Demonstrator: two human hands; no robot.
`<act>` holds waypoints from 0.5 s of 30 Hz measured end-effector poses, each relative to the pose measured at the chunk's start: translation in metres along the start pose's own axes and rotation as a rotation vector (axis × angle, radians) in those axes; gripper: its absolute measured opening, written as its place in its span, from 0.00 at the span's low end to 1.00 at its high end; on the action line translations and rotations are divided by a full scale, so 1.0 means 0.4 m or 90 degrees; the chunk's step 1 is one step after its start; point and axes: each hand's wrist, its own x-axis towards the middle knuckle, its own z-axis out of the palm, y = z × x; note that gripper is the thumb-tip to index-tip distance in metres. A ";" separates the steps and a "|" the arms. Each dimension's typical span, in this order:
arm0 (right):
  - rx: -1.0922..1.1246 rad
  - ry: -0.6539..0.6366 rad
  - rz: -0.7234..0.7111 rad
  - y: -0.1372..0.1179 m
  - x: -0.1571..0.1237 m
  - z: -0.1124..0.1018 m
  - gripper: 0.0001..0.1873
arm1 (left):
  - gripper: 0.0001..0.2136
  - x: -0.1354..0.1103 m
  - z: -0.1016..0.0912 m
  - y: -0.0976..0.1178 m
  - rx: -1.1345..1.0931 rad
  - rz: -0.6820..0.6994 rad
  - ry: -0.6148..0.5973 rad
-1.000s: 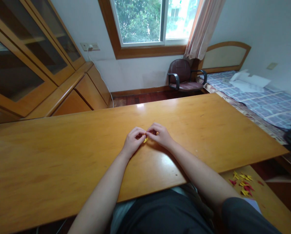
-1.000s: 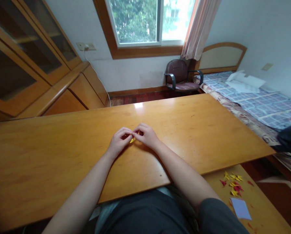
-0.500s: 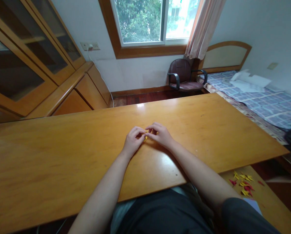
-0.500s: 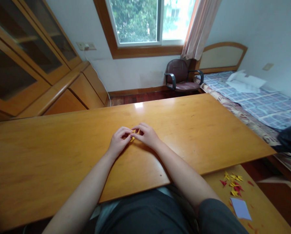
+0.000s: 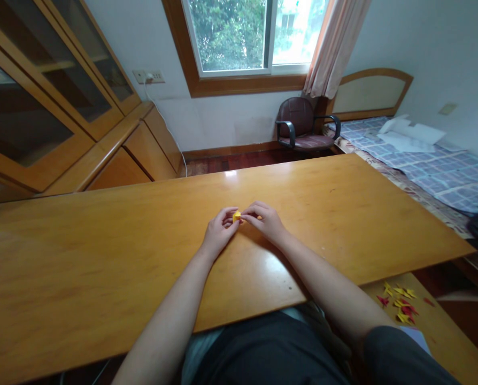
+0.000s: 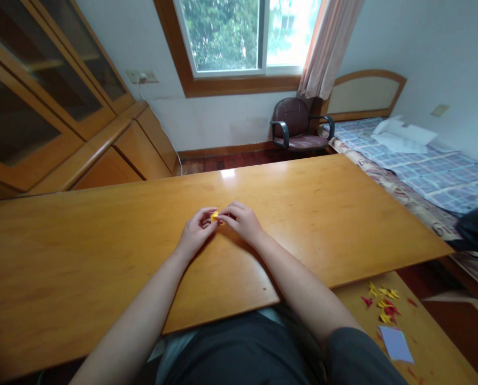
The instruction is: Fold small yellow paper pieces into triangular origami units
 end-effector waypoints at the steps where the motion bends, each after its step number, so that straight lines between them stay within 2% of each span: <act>1: 0.002 0.000 0.007 0.002 0.000 0.000 0.07 | 0.17 -0.001 -0.001 -0.001 -0.007 -0.002 -0.011; 9: -0.009 -0.036 0.013 0.009 -0.002 0.006 0.06 | 0.14 -0.007 -0.011 0.018 0.102 0.031 -0.042; 15: -0.016 -0.035 0.026 0.003 -0.002 0.003 0.08 | 0.16 -0.009 -0.012 0.026 0.036 0.011 -0.077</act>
